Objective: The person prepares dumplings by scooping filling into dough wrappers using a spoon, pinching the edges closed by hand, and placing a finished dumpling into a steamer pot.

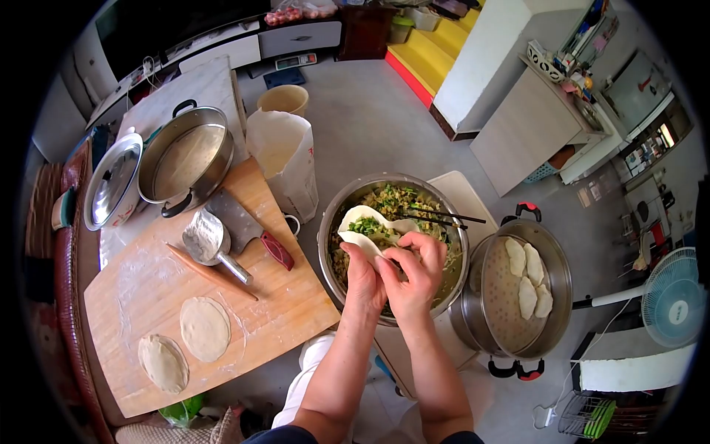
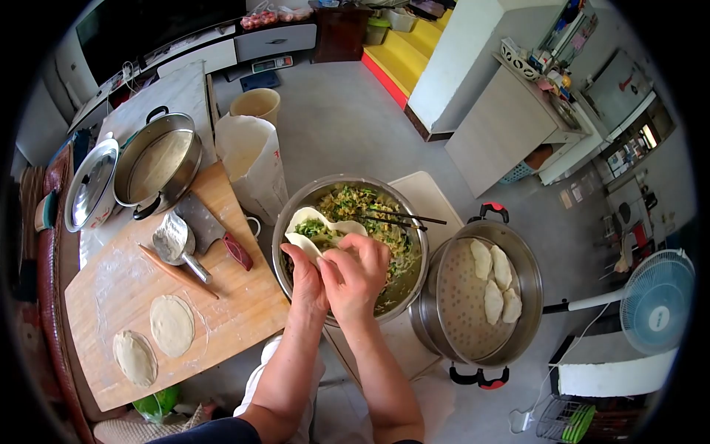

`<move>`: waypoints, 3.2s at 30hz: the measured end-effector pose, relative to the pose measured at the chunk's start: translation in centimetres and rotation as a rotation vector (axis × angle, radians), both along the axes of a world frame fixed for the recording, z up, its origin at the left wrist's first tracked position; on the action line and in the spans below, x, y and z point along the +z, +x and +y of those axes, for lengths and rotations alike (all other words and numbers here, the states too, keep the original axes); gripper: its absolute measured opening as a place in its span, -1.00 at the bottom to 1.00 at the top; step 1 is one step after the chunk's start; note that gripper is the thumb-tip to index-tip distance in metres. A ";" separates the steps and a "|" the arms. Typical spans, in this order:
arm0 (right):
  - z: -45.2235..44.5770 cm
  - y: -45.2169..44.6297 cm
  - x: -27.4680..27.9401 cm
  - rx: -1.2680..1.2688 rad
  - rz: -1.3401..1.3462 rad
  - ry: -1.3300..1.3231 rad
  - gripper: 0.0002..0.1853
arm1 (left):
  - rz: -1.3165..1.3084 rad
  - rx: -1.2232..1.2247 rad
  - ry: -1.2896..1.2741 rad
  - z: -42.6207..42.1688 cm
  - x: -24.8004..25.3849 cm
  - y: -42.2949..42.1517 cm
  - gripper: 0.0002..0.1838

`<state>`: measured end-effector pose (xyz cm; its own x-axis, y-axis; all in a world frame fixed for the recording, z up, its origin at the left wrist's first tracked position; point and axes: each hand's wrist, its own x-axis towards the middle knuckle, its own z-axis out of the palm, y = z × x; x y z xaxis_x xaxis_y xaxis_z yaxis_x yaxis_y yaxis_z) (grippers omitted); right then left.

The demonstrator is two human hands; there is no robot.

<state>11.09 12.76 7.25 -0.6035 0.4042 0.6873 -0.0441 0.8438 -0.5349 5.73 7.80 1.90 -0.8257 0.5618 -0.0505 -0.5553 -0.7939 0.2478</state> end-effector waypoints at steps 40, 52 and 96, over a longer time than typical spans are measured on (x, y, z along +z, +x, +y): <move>2.5 -1.6 1.7 0.067 -0.058 -0.486 -0.85 | 0.013 -0.002 0.124 0.1 0.8 0.1 -0.51; 2.5 -2.4 1.6 0.047 -0.031 -0.044 -0.87 | 0.017 0.008 0.111 -0.1 0.9 -0.2 -0.51; 2.8 -5.1 5.7 0.299 -0.320 0.188 -0.91 | 0.066 -0.015 0.113 -0.6 1.2 -1.0 -0.32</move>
